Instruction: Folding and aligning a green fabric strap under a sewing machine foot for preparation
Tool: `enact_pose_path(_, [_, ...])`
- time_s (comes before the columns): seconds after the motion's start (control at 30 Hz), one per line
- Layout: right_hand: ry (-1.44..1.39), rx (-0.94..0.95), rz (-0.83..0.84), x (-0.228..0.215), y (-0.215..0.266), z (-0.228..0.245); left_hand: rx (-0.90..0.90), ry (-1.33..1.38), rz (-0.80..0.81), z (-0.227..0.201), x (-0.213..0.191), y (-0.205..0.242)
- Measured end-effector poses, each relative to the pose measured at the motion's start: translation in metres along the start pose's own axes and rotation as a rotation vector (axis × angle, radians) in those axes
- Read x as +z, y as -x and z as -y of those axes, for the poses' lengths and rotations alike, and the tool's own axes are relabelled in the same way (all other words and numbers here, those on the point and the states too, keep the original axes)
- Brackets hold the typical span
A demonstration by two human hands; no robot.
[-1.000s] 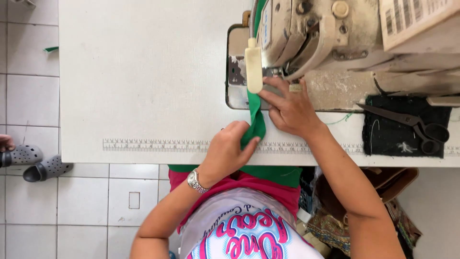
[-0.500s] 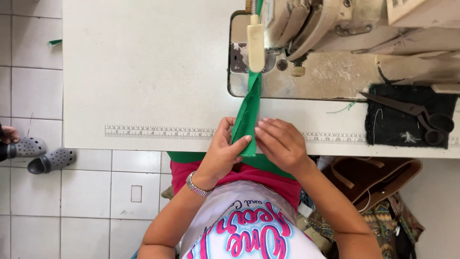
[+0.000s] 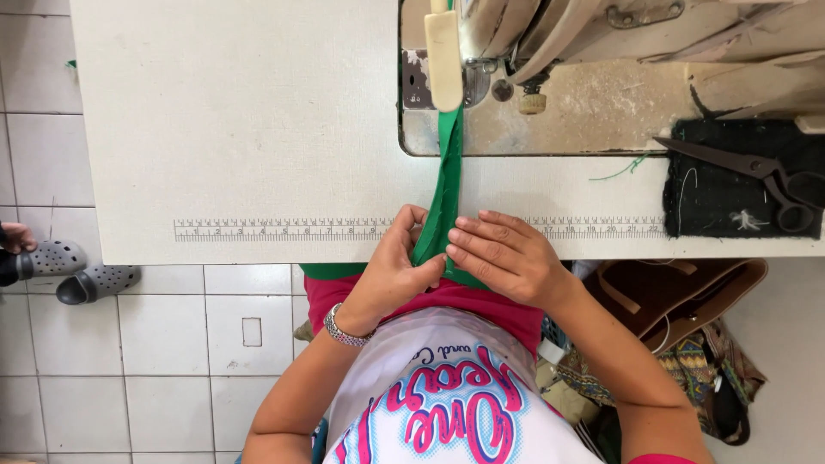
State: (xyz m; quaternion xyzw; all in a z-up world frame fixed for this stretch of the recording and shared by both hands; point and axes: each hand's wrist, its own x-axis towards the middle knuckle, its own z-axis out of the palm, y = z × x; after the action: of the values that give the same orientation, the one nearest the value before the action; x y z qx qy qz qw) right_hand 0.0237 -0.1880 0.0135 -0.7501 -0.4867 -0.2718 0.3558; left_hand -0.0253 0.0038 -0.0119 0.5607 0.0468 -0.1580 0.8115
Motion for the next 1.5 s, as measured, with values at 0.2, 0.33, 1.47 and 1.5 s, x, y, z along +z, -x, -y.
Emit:
enact_pose_path(0.2, [0.024,0.000,0.080,0.001,0.004,-0.003,0.113,-0.273,-0.001,0.000,-0.007,0.001])
enact_pose_path(0.33, [0.070,-0.018,0.108,0.006,0.006,-0.005,0.242,-0.705,-0.128,-0.006,0.002,0.010])
enact_pose_path(1.47, [0.137,0.082,0.100,0.015,0.050,0.023,1.122,-1.315,0.160,-0.008,-0.022,-0.009])
enact_pose_path(1.5, [0.128,0.059,0.103,0.014,0.046,0.022,1.116,-1.307,0.175,-0.010,-0.023,-0.009])
